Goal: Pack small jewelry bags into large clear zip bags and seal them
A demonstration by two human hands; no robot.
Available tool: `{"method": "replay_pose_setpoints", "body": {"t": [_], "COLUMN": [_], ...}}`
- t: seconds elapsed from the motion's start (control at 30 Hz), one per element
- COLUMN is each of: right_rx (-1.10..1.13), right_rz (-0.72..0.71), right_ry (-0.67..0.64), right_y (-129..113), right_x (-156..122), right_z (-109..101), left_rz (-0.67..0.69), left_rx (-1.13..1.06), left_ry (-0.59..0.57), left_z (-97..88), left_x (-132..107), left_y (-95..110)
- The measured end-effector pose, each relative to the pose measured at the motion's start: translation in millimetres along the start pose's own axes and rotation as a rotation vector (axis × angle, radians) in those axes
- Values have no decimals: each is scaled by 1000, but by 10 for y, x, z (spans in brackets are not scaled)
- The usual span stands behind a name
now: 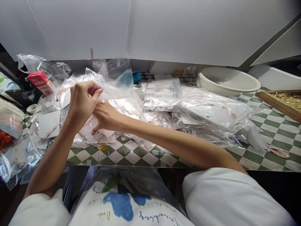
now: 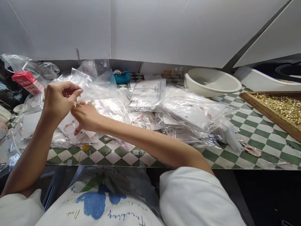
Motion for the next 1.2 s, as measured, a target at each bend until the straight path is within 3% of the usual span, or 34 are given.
{"method": "replay_pose_setpoints", "body": {"t": [0.17,0.27,0.3,0.33,0.4,0.47,0.53,0.67,0.73,0.87,1.03,1.2], "right_rx": [344,516,528,493,376,370,491,747,893,1085,1024,1028], "right_rz": [103,-1,-42,-63,-39,65,251,544,601,674,754,541], "right_ry": [-70,-132,-154,-154,-117,-23,175,684,760,548,384,143], "right_y": [-11,-97,-115,-105,-18,143,392,848,966,1003,850,530], "right_x": [-369,-750,-893,-1037,-1318,-1581,-1836,-2308,-2372,-2172,-1942,-1597], "right_z": [-75,-158,-177,-201,-265,-391,-605,-1015,-1015,-717,-583,-578], "left_rz": [-3,79,133,191,276,288,227,112,134,214,304,430], "left_rx": [-97,-44,-24,-16,-38,-85,-140,-189,-178,-184,-91,16], "left_ry": [62,196,190,130,-120,-395,-553,-605,-560,-368,-241,-194], "left_z": [-74,-169,-146,-74,187,460,621,684,647,515,468,423], "left_x": [-22,-71,-85,-94,-125,-199,-264,-330,-353,-386,-482,-646], "left_y": [54,186,242,291,346,339,296,284,362,553,679,853]}}
Point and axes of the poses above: each hand's wrist, its own x-axis towards the middle knuckle, its own z-axis out of the palm, y = z × x, the point moved 8 cm from there along x, towards the middle knuckle, and after that the axes turned 5 degrees about x, right-handed, at the moved point
